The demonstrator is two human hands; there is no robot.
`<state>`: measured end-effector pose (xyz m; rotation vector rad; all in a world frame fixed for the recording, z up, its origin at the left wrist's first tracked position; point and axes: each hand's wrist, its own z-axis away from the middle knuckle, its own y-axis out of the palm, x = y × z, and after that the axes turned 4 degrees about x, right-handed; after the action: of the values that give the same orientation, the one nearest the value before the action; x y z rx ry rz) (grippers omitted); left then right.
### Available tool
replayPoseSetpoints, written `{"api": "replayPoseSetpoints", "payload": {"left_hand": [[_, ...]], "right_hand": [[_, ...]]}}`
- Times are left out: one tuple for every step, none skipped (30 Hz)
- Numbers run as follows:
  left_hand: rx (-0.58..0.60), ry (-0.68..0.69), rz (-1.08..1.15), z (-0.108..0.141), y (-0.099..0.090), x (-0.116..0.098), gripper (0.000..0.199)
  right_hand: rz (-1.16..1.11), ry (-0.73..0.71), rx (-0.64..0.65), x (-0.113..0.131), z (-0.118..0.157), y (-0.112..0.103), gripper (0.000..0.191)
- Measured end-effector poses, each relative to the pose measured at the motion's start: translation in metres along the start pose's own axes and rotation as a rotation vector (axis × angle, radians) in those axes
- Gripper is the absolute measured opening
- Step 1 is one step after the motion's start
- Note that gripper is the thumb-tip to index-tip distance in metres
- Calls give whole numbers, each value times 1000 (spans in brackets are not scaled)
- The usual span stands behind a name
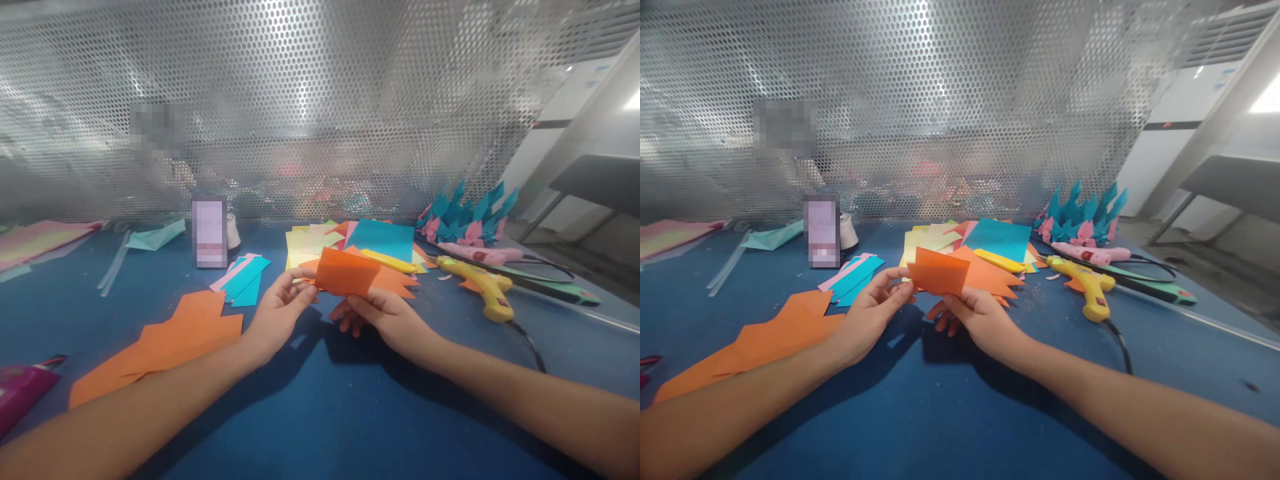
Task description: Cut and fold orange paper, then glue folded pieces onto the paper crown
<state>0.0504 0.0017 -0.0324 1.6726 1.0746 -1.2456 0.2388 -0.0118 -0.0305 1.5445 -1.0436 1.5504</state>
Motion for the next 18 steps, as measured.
{"api": "replayPoseSetpoints", "payload": {"left_hand": [[7,2,-11,1,0,-1,20],[8,7,-12,1,-1,-1,21],[6,8,-13,1,-1,-2,24],[3,-1,-14,2,-1,-2,28],[-1,-25,-14,2,-1,-2,32],[-1,-63,-11,2,-1,-2,33],[2,-109,-3,2,-1,-1,31],[2,-154,12,1,-1,-1,27],[-3,-191,27,1,-1,0,25],[-17,-213,40,0,-1,0,26],[-39,-215,47,0,-1,1,28],[-65,-206,49,-1,-1,1,30],[-86,-193,47,-1,-1,1,31],[-97,-183,46,-1,-2,1,32],[-98,-177,46,-1,-1,0,33],[-92,-174,50,-1,-1,0,33],[-85,-172,54,0,-1,-1,33],[-78,-169,58,0,0,-2,32]], "right_hand": [[-5,2,-2,0,0,0,46],[-12,6,-2,0,0,0,45],[-21,10,-3,0,0,0,43],[-29,17,0,1,0,-1,40],[-37,21,4,2,1,-1,37],[-47,25,12,2,2,-1,34],[-61,24,24,3,4,-1,33],[-81,18,43,4,5,-1,34],[-108,2,69,5,7,-2,35],[-140,-22,99,5,8,-2,37],[-170,-48,126,6,9,-2,38],[-193,-70,144,6,9,-2,39],[-208,-81,141,5,9,-3,38],[-215,-75,112,5,8,-3,35],[-215,-55,59,4,7,-3,32],[-213,-25,-6,4,6,-3,29],[-215,6,-69,3,5,-3,28],[-221,31,-122,3,4,-3,28]]}}
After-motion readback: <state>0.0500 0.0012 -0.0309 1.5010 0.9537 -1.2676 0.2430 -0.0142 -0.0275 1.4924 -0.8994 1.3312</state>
